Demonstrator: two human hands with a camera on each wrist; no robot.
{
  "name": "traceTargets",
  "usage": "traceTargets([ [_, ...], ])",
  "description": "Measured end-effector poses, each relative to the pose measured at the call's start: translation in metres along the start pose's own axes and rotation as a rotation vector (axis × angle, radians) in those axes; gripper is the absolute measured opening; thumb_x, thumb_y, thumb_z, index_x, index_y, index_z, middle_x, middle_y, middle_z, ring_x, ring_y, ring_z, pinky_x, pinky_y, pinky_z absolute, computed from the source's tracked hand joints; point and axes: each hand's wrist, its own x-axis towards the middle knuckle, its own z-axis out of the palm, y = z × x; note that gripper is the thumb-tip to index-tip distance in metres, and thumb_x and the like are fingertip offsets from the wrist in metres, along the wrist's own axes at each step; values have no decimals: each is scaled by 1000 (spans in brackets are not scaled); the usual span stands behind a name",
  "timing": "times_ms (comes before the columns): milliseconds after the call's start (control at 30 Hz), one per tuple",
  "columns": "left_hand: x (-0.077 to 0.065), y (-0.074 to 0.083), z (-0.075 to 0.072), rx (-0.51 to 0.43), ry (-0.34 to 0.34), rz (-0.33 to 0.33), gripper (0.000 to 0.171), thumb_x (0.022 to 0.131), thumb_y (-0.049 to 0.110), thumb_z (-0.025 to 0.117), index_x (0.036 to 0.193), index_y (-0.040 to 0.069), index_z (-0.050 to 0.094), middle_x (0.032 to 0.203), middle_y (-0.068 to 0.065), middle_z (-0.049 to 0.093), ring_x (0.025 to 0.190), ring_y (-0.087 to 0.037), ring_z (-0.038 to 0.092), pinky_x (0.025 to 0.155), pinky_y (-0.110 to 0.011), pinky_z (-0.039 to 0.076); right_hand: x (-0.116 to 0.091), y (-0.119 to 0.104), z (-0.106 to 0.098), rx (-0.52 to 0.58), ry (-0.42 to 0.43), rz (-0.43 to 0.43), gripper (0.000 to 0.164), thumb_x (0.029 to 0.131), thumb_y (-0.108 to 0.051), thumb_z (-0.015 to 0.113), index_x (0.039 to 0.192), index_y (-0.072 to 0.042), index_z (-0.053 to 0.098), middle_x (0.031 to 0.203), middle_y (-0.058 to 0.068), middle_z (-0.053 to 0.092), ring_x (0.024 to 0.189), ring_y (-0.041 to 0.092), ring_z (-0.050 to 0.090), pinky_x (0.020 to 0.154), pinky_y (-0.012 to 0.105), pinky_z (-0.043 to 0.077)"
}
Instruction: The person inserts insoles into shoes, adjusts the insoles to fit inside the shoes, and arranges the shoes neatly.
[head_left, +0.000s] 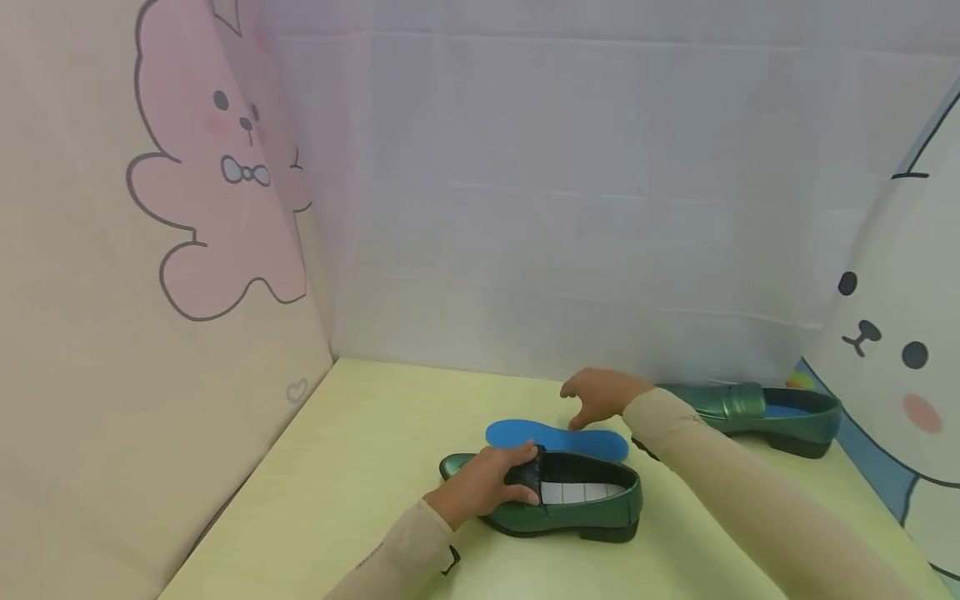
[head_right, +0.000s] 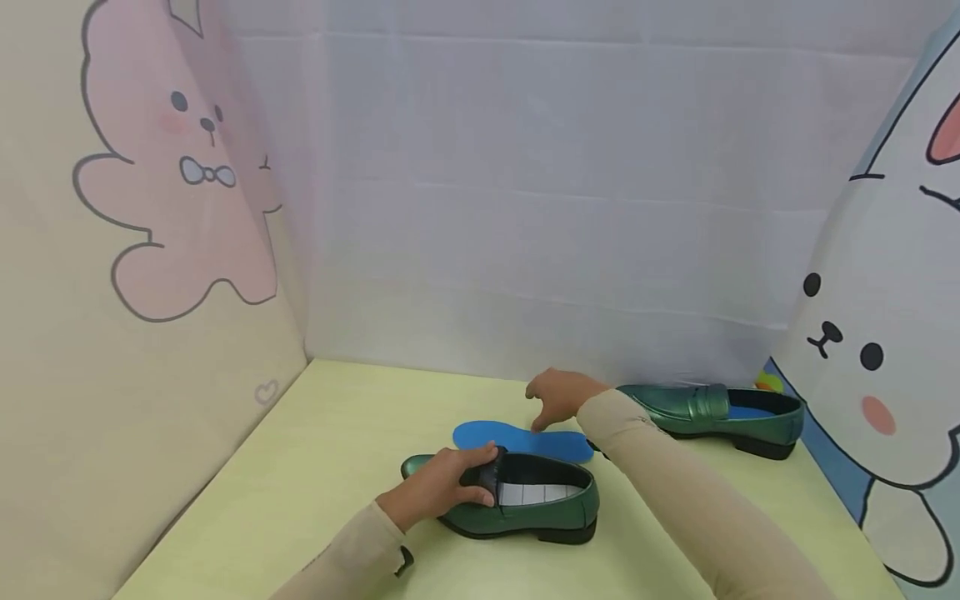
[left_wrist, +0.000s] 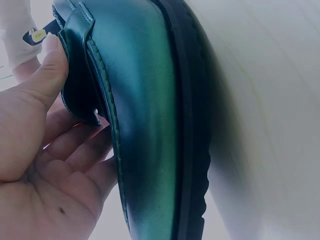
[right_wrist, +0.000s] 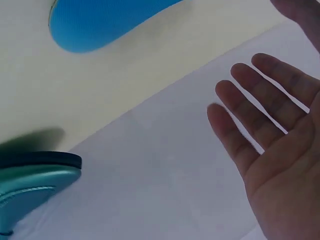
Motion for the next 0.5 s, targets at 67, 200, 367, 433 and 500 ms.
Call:
traceTargets([
  [67, 0, 0, 0, 2, 6, 11, 75, 80, 54, 58, 142, 17, 38, 145, -3, 36, 129, -14, 33, 98, -26, 37, 6, -3, 2, -43, -25, 1, 64, 73, -46, 75, 124, -10, 59, 121, 5, 58, 113, 26, 51, 92, 44, 44],
  [200, 0, 0, -1, 8, 12, 27, 74, 80, 53, 59, 141, 16, 39, 145, -5, 37, 129, -14, 34, 98, -25, 37, 19, -8, 4, -127, -74, 7, 68, 70, -52, 76, 122, -12, 60, 119, 2, 59, 109, 22, 53, 90, 40, 45],
  [367, 0, 2, -3, 12, 6, 12, 74, 80, 53, 60, 141, 16, 41, 144, -2, 38, 128, -13, 35, 98, -25, 37, 29, -15, 8, -147, -107, -13, 70, 68, -54, 76, 121, -11, 61, 117, 1, 60, 105, 19, 55, 87, 36, 47],
  [433, -1, 2, -3, 10, 2, 5, 74, 79, 53, 60, 141, 16, 41, 144, -1, 38, 129, -13, 34, 98, -25, 37, 32, -17, 11, -144, -120, -14, 71, 68, -54, 76, 121, -11, 60, 116, 2, 59, 106, 20, 55, 87, 36, 47],
  [500, -1, 2, -3, 12, 1, 2, 75, 79, 53, 60, 141, 16, 41, 144, 0, 38, 129, -15, 34, 99, -25, 36, 33, -20, 15, -146, -131, -5, 72, 67, -55, 76, 122, -12, 60, 116, 1, 59, 106, 19, 54, 87, 36, 47],
])
